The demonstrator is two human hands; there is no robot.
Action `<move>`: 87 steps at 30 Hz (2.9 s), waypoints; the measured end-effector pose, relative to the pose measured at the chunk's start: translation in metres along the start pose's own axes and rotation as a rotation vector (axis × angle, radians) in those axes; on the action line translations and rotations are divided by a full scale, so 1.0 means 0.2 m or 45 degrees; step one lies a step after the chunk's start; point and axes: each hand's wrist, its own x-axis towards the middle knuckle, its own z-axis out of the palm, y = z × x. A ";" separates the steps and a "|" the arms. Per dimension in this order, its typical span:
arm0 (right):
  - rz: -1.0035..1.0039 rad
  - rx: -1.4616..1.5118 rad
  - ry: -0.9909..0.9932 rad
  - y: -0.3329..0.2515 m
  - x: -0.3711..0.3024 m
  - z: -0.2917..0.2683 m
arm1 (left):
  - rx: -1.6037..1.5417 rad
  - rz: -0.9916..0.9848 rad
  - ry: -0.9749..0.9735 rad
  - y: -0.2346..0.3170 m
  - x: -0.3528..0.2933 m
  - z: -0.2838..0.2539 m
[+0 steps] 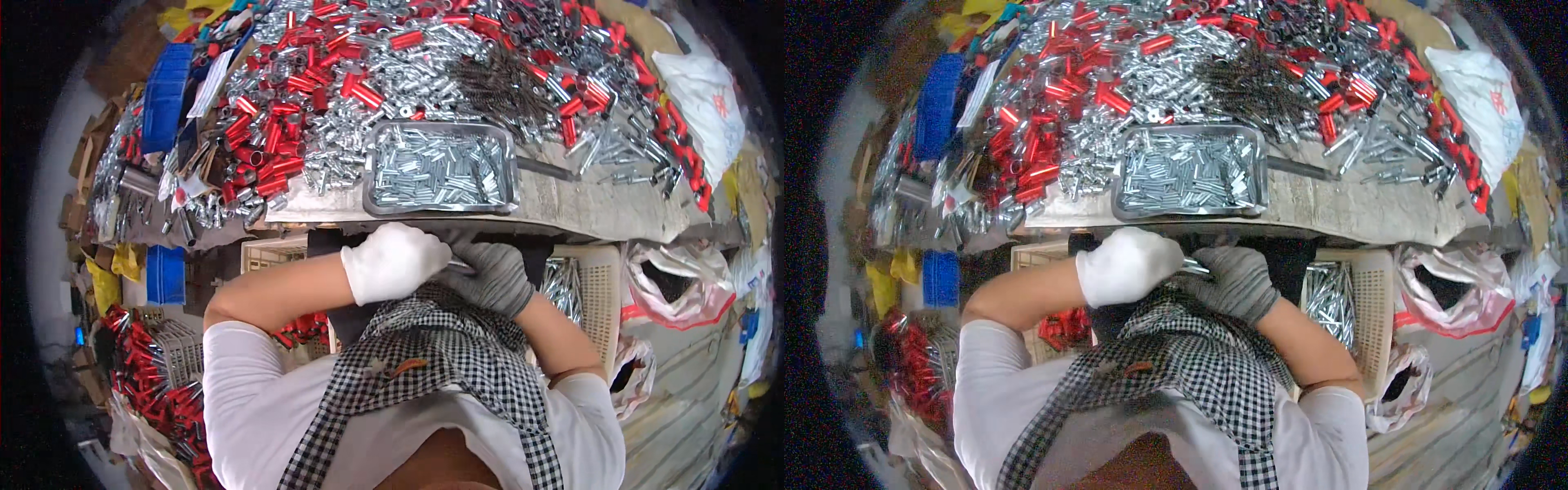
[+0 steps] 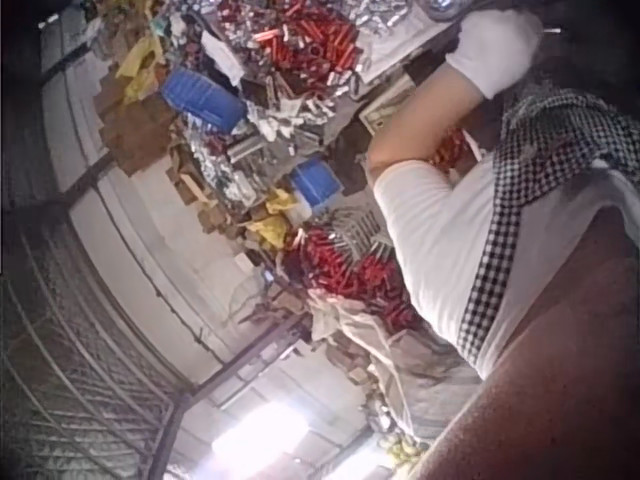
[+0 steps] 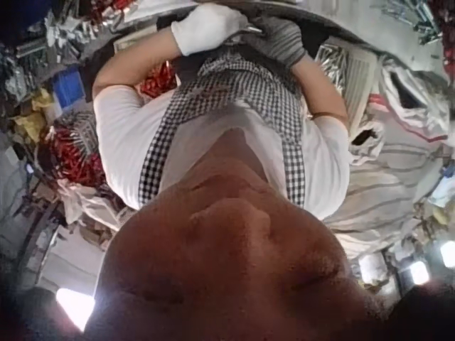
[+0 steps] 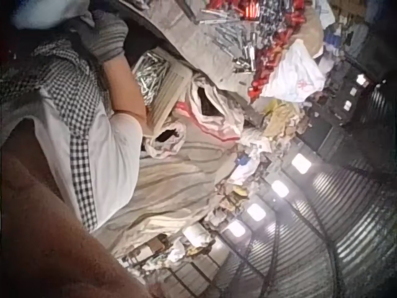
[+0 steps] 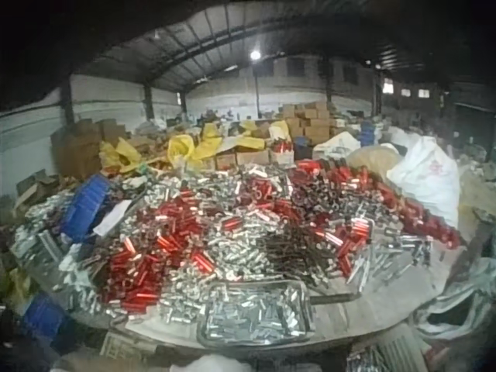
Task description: Assembling small metal sleeves or components using a manual hand press tool and sorting them.
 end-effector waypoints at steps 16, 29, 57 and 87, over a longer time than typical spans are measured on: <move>-0.298 0.083 0.220 0.04 0.02 -0.01 | -0.651 -0.406 -0.098 -0.06 0.02 -0.08; 0.310 1.157 0.040 0.24 -0.04 0.04 | -0.247 -0.215 0.475 -0.51 0.13 -0.38; 0.429 1.735 -0.065 -0.08 -0.03 -0.01 | -0.970 0.129 1.067 -0.39 -0.01 -0.09; 0.430 1.682 -0.190 -0.08 -0.01 0.03 | -1.185 -0.780 1.041 -0.28 -0.09 -0.09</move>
